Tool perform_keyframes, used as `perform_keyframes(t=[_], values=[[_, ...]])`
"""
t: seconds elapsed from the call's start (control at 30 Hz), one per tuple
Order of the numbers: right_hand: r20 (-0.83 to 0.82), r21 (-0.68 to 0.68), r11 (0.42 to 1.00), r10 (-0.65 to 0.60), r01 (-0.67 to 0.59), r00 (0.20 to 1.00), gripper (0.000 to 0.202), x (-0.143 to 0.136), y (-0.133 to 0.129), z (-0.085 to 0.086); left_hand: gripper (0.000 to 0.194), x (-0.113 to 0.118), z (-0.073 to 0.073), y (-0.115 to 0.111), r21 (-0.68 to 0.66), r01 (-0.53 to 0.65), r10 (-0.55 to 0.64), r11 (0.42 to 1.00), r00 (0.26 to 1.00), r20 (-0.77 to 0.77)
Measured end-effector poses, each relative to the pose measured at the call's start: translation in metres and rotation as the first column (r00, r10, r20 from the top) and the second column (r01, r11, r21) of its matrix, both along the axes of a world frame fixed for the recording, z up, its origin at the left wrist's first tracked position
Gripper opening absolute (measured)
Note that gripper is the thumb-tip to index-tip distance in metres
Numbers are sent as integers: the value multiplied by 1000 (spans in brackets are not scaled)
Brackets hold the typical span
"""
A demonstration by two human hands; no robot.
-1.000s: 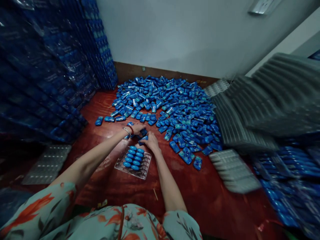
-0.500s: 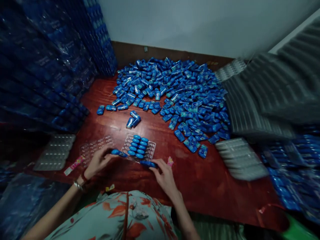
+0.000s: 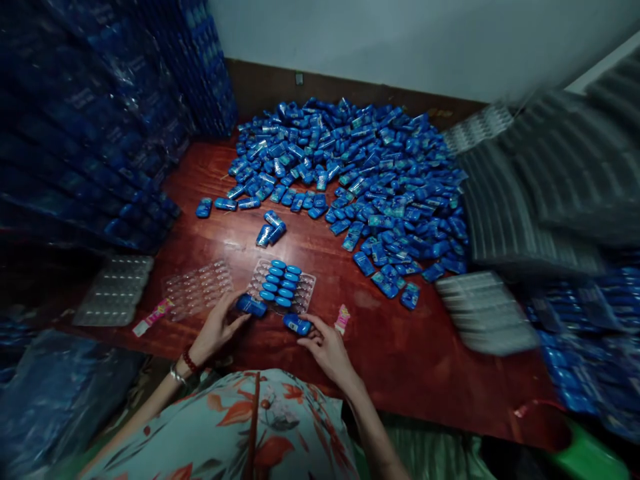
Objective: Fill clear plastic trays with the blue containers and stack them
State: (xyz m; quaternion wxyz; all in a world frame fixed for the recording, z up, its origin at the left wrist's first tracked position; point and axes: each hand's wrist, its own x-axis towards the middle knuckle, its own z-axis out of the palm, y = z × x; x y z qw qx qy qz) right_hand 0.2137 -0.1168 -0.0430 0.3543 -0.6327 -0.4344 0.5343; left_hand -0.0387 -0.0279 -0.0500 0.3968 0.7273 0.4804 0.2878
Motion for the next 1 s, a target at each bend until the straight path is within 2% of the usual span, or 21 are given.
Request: perform_keyframes(t=[0.1,0.2,0.3,0.4,0.5,0.6,0.7,0.8,0.9,1.0], values=[[75,94,993,-74,67,994,31,-8,3,-3,39,-4,1,0,80,153,-146,985,986,-86],[246,248,968,-105,42,963,25,-21,12,-5,38,-5,2,-1,129,211,-183,969,963,-199],[431,394,916,-118,-69,895,24,-30,19,-9,38,-6,2,-3,131,156,-120,979,962,-244],[605,426,884,-119,-193,787,27,-33,21,-13,34,-9,0,-4,100,85,-64,991,979,-195],[775,361,875,-89,-323,626,29,-33,22,-11,32,-15,-3,-5,53,157,-149,986,980,-133],[892,237,879,-28,-413,452,27,-34,24,-3,22,-18,-3,-7,52,221,-211,974,965,-155],[951,113,885,36,-452,308,25,-37,26,5,18,-15,2,-8,119,208,-181,971,961,-208],[974,19,872,94,-489,206,24,-39,26,10,21,-9,8,-5,261,202,-120,944,946,-301],[981,-35,852,130,-523,145,24,-38,27,12,26,0,14,3,309,318,-137,896,861,-490],[982,-67,825,156,-562,111,25,-36,28,15,28,10,24,11,216,469,-239,856,731,-639]])
